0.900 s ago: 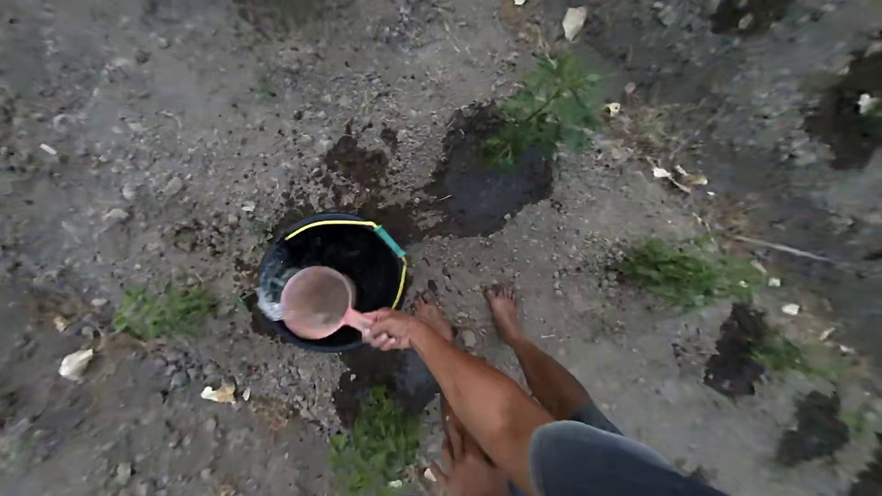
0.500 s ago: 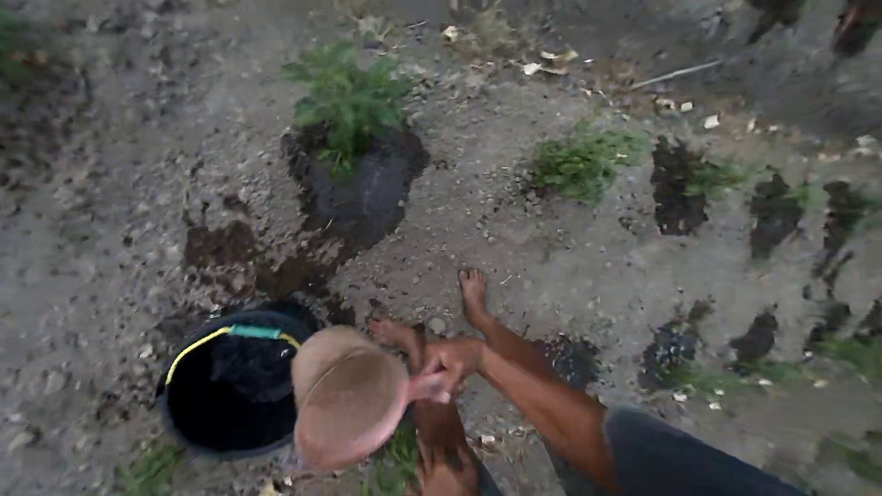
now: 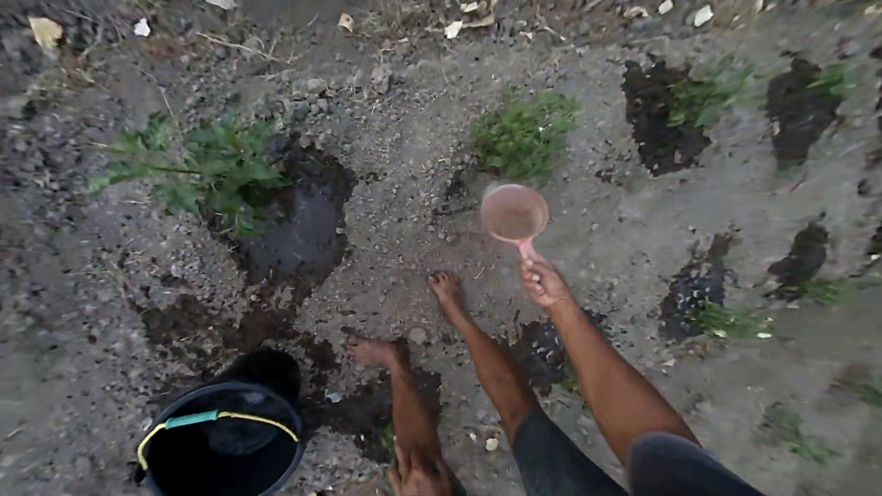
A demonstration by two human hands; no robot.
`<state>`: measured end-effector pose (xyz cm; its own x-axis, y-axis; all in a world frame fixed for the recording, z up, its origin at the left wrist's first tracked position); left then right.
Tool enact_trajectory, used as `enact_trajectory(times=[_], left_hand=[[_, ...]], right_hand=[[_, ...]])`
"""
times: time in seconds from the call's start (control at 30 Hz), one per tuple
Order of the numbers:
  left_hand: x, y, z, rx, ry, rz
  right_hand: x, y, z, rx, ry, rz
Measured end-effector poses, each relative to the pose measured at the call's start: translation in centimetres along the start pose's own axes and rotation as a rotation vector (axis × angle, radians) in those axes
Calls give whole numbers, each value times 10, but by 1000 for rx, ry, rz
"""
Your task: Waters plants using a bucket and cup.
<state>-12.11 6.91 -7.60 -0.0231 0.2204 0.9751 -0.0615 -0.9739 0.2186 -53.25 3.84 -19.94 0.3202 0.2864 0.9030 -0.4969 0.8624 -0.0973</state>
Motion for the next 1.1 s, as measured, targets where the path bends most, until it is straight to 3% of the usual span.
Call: enact_trajectory(times=[0.17,0.33,0.8,1.1], left_hand=[[-2,10,-15,-59,23,2],[-2,10,-23,-83,28,-18],[1,14,-36,-120,36,-37],[-1,6,-30,-111,66,-73]], right_hand=[[-13,38,71,-40,32,-140],[-14,70,106,18,56,-184],[18,111,117,113,18,-191],[7,137,126,192,-42,-397]])
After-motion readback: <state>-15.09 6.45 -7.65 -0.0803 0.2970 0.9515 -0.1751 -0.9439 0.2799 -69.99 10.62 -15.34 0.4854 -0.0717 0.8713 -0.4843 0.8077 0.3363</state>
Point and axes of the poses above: each hand's wrist, its own x-axis away from the middle knuckle, its own y-axis out of the back of the hand, z = x × y, the point moved 1 cm from there along -x, towards the middle knuckle, and after that the axes turned 6 degrees about -y, right-handed, at the moved point
